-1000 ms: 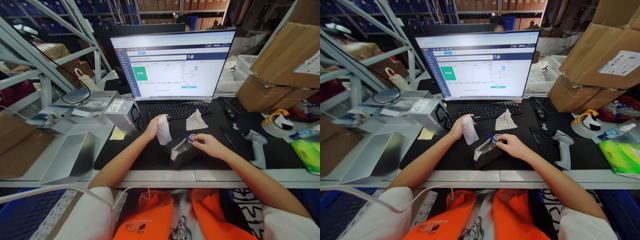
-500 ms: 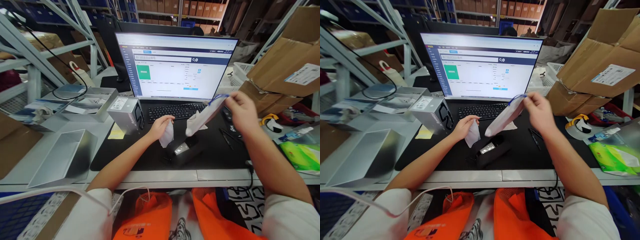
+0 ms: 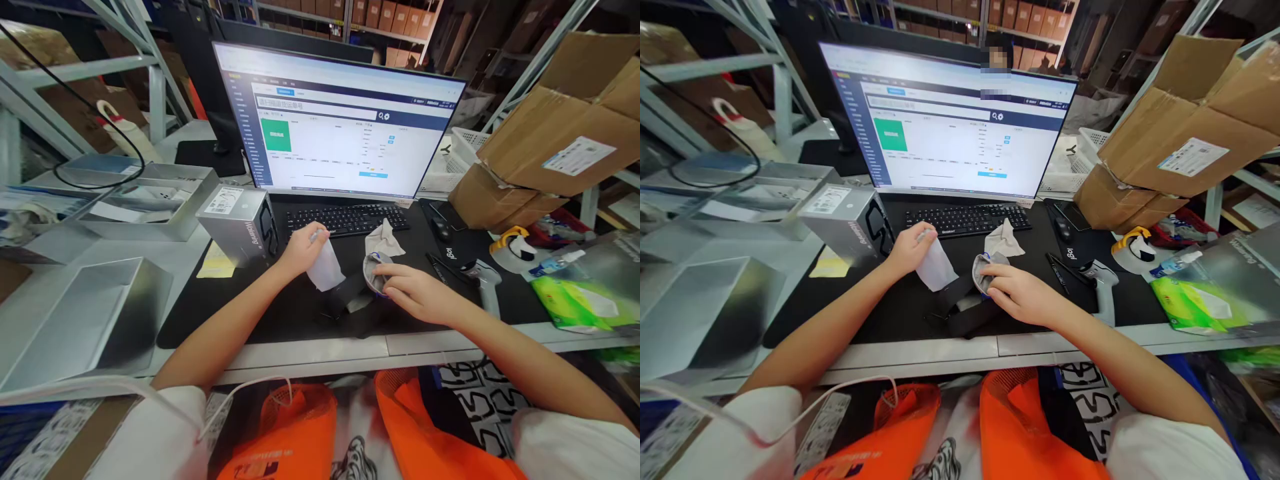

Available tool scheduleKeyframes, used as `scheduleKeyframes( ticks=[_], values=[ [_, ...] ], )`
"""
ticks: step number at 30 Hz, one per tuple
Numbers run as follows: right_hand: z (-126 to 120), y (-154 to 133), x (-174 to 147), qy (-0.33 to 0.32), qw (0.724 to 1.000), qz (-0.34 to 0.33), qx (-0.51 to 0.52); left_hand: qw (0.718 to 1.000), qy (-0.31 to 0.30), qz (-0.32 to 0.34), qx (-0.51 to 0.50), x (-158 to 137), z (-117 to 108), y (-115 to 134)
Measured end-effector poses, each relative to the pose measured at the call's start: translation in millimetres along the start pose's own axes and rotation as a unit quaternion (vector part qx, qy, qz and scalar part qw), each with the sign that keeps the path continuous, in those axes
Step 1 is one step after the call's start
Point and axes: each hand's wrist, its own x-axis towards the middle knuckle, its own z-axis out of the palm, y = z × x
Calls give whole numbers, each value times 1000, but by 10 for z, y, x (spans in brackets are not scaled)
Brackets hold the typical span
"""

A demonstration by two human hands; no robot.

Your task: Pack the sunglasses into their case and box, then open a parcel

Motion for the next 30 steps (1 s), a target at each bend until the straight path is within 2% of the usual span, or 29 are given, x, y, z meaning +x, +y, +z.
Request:
scheduleKeyframes(
  ticks=[3, 5, 6, 7, 9, 11, 12, 16, 18, 21, 25, 28, 30],
  values=[
    [267, 65, -22, 139, 990, 4, 10, 995, 97, -11, -18, 16, -138, 126],
    [345, 98, 13, 239, 969, 54, -8, 987, 158, -4, -42, 22, -218, 246],
    [352, 109, 40, 261, 960, 96, -22, 982, 180, 4, -58, 27, -241, 311],
    [338, 119, 70, 251, 956, 146, -37, 978, 196, 13, -76, 36, -248, 377],
    [265, 136, 128, 158, 956, 239, -55, 970, 213, 25, -112, 67, -215, 504],
    [160, 158, 176, 69, 955, 286, -43, 965, 216, 18, -149, 117, -130, 623],
    [103, 170, 194, 58, 954, 294, -26, 962, 214, 8, -169, 148, -79, 677],
    [-148, 202, 247, 159, 938, 297, 86, 956, 179, -15, -230, 278, 81, 878],
    [-289, 194, 270, 197, 924, 295, 145, 965, 158, 19, -210, 325, 101, 982],
    [-476, 145, 313, 218, 915, 277, 194, 974, 157, 97, -130, 361, 93, 1152],
    [-575, 50, 403, 220, 929, 246, 169, 960, 216, 166, -63, 404, 129, 1357],
    [-556, -1, 488, 251, 936, 221, 112, 946, 262, 180, -61, 457, 206, 1450],
    [-535, -16, 537, 280, 932, 213, 88, 944, 268, 182, -65, 476, 268, 1484]
  ],
)
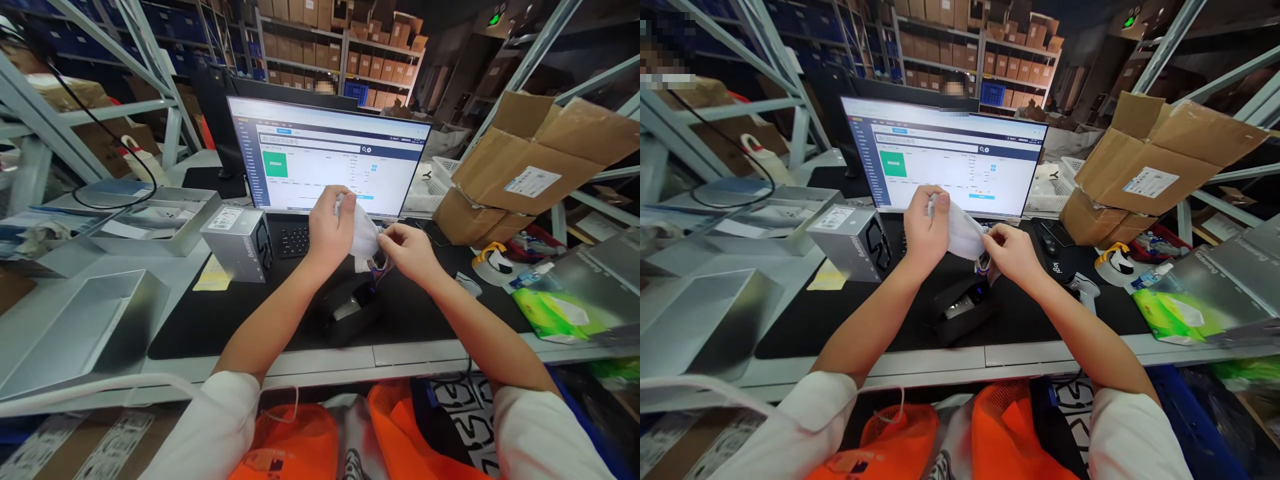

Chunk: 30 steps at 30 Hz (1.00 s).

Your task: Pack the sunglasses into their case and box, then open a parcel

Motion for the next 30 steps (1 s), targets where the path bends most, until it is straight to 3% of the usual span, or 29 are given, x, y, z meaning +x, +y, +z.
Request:
scheduleKeyframes(
  ticks=[4, 8, 10, 12, 15, 18, 21, 25, 30],
  values=[
    [52, 23, 13, 54, 998, -1, 35, 998, -56, 12, -23, -104, 89, 30],
    [109, 141, -46, 105, 989, -72, 75, 996, -61, -2, -59, -211, 148, -17],
    [162, 203, -93, 77, 988, -90, 96, 995, -25, -44, -81, -212, 194, -90],
    [229, 245, -135, 49, 990, -106, 76, 983, 13, -139, -122, -181, 254, -168],
    [324, 276, -153, 64, 990, -123, -5, 910, 43, -339, -234, -120, 324, -214],
    [348, 308, -90, 61, 996, -64, 0, 817, 16, -459, -348, -80, 283, -148],
    [281, 355, 19, -5, 996, 27, 79, 767, -64, -487, -413, -73, 134, -82],
    [182, 330, 136, -94, 972, 94, 195, 753, -155, -459, -445, -124, -24, -158],
    [292, 138, 285, -125, 951, 124, 254, 687, -137, -498, -511, -246, -40, -308]
  ],
)
